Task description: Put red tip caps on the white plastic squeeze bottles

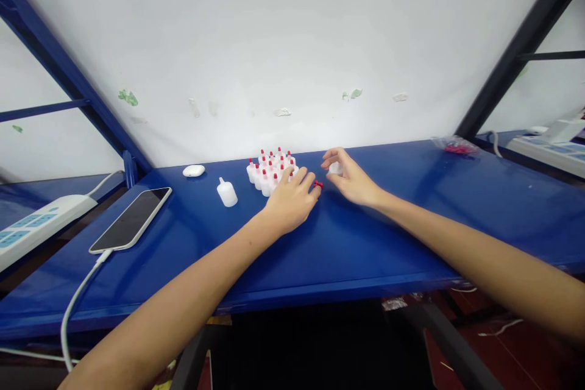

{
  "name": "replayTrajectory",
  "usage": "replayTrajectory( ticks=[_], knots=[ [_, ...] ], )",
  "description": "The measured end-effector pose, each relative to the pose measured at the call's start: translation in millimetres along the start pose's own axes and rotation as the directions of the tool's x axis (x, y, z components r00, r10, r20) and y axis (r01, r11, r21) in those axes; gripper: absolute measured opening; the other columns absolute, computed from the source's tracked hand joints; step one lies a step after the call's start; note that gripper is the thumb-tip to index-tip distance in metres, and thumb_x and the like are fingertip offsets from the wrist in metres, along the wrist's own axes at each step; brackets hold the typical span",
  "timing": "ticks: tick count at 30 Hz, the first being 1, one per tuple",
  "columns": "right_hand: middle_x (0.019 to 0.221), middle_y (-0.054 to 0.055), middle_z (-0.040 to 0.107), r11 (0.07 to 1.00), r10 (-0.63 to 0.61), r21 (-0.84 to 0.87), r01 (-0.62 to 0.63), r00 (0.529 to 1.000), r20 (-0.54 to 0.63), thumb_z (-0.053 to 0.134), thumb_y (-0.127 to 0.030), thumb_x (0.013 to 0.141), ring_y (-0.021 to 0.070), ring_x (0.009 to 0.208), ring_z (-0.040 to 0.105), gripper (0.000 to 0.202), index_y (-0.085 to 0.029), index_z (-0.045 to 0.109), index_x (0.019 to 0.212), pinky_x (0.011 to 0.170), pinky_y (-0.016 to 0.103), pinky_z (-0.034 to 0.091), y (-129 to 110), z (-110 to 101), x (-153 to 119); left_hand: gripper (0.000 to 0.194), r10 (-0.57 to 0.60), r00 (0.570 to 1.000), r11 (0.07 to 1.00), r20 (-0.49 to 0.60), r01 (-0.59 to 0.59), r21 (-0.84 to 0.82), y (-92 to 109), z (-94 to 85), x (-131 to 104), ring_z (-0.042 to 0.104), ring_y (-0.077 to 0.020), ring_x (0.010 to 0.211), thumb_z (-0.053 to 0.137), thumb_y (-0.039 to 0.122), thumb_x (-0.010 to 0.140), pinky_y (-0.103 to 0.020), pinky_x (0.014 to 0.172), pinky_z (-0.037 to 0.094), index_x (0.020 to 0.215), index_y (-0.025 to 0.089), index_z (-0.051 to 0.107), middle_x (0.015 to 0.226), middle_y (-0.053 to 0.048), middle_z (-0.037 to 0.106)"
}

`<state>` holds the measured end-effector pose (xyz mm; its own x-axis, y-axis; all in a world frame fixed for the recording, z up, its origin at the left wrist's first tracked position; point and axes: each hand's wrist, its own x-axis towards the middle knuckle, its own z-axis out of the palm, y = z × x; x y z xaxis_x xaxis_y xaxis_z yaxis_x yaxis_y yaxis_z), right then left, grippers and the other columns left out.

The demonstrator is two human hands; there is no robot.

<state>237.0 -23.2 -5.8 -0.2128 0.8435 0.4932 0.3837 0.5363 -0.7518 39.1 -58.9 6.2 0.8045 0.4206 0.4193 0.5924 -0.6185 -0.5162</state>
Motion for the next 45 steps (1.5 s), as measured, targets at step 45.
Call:
replayTrajectory(
  ticks=[45],
  knots=[
    [0.083,0.001,0.065,0.993,-0.113,0.066,0.1,0.968,0.224,0.056,-0.022,0.084,0.0142,0.068,0.058,0.017,-0.018,0.062,0.099,0.064,0.027,0.046,-42.1,13.0,-21.7,0.012,-0.634,0.765,0.285,-0.115,0.092,-0.954,-1.3,-13.1,3.4,0.069,-0.0168,0.087,0.067,0.022,0.086,-0.034,0.083,0.057,0.096,0.017,0.073,0.095,-0.006,0.075]
  ],
)
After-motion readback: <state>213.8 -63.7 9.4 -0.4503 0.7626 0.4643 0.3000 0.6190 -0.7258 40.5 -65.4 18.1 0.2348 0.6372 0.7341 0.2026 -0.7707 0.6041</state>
